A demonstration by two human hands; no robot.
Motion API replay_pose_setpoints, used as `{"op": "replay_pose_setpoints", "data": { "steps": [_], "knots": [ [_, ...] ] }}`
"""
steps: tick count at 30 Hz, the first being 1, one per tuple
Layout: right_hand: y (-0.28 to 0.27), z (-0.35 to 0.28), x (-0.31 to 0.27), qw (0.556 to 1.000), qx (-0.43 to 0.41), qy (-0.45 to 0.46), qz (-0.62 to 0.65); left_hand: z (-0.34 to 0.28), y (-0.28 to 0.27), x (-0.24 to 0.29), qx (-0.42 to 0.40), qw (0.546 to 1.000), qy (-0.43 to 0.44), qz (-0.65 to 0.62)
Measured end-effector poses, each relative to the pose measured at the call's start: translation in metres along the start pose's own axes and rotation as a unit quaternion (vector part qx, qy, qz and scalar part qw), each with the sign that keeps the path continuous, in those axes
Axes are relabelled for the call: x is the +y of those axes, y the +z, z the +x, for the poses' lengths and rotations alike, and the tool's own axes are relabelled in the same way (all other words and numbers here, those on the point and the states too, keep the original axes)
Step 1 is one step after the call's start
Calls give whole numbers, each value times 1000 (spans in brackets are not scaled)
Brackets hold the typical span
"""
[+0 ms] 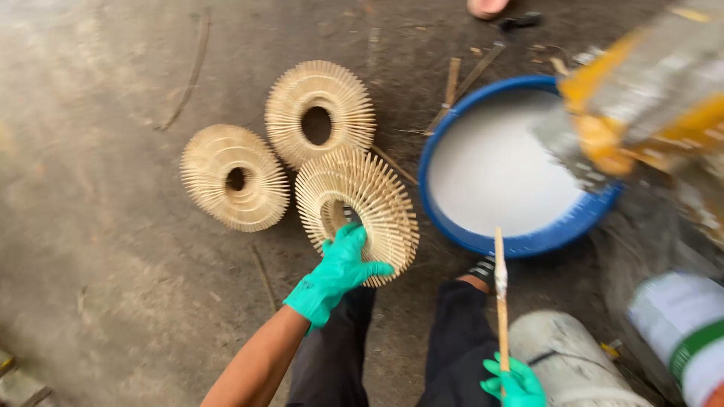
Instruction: Applying liquid sealant to bamboo rings and filing the edges of a circular bamboo structure in a workshop.
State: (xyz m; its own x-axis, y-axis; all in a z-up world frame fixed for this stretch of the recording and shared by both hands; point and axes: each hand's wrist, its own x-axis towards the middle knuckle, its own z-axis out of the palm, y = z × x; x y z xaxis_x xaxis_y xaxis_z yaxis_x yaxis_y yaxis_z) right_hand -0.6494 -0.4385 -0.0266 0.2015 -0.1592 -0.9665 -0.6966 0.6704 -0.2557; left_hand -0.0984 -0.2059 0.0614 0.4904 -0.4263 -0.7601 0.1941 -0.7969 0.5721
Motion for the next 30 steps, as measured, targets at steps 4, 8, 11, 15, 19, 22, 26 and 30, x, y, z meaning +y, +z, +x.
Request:
{"op": "replay_pose_setpoints", "data": {
  "steps": [4, 8, 11, 15, 19, 22, 26, 30],
  "knots": [
    [39, -42, -50, 991, 132, -28, 14, 60, 63, 61, -37, 994, -37, 101],
    [25, -50, -52, 986, 155, -39, 42, 133, 140, 91, -70, 983, -48, 166],
    [6, -49, -44, 982, 176, -27, 56, 169, 181, 121, -103, 976, -39, 190],
    [-3, -49, -41, 984, 161, -35, 72, 194, 215, 143, -120, 955, -66, 264],
    [13, -51, -59, 983, 171, -58, 25, 212, 248, 121, -88, 938, -28, 335],
    [29, -41, -113, 976, 214, -8, -30, 205, 256, 98, 10, 946, 22, 325],
    [32, 3, -183, 916, 208, -109, -327, 134, 225, 78, -39, 940, 46, 336],
    [51, 65, -252, 787, 262, -149, -539, 57, 161, 27, 46, 952, 77, 292]
  ]
}}
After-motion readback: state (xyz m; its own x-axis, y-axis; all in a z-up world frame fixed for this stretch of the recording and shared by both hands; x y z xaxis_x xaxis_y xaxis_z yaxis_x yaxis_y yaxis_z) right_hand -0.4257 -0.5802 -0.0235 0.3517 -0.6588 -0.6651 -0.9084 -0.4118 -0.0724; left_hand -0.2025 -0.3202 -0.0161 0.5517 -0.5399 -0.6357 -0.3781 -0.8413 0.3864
